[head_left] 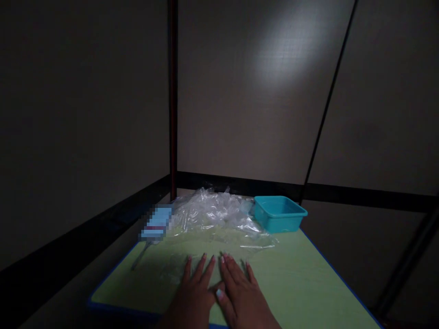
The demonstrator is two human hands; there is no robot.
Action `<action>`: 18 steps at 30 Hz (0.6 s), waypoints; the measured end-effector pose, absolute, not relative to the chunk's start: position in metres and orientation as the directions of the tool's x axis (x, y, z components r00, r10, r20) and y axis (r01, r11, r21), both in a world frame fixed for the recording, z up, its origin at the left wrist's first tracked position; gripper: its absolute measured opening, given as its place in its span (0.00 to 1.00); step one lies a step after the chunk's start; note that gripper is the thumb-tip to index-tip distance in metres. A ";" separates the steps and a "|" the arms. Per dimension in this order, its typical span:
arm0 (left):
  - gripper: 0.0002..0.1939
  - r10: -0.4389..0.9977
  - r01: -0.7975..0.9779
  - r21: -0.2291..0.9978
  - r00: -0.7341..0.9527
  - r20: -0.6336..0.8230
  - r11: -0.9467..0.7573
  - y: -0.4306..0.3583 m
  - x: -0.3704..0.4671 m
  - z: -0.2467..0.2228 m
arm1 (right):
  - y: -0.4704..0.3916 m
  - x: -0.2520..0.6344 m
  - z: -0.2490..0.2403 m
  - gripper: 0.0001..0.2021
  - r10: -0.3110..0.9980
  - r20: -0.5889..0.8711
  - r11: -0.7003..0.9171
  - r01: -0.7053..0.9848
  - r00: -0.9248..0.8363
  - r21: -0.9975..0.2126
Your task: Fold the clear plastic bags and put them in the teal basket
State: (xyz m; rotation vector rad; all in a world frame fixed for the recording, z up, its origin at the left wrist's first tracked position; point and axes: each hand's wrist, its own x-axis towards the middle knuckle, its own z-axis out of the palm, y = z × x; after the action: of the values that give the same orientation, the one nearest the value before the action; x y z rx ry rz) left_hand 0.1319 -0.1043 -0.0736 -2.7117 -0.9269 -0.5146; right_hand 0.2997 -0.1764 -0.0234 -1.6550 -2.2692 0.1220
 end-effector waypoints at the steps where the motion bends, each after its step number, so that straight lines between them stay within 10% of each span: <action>1: 0.24 0.542 0.611 -0.089 0.752 0.376 -0.786 -0.108 0.131 -0.068 | -0.180 0.298 -0.028 0.29 0.954 0.193 0.274 0.928 -0.229 -0.253; 6: 0.42 0.463 0.518 -0.068 0.810 0.359 -0.853 -0.127 0.106 -0.042 | -0.181 0.296 -0.028 0.32 0.983 0.123 0.159 0.961 -0.133 -0.228; 11: 0.22 0.694 0.823 0.079 0.418 0.586 -0.563 -0.111 0.061 -0.053 | -0.181 0.294 -0.021 0.32 0.989 0.085 0.139 0.964 -0.123 -0.228; 18: 0.15 0.849 0.826 0.267 0.399 0.346 -0.496 -0.091 0.038 -0.032 | -0.191 0.301 -0.015 0.29 0.982 0.066 0.186 0.954 -0.175 -0.237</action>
State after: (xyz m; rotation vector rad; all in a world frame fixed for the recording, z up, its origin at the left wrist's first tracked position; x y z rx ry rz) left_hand 0.0384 -0.0914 -0.0320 -2.6706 -1.6011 -0.7117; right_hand 0.3013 -0.1913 -0.0148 -1.8727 -2.2535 0.2087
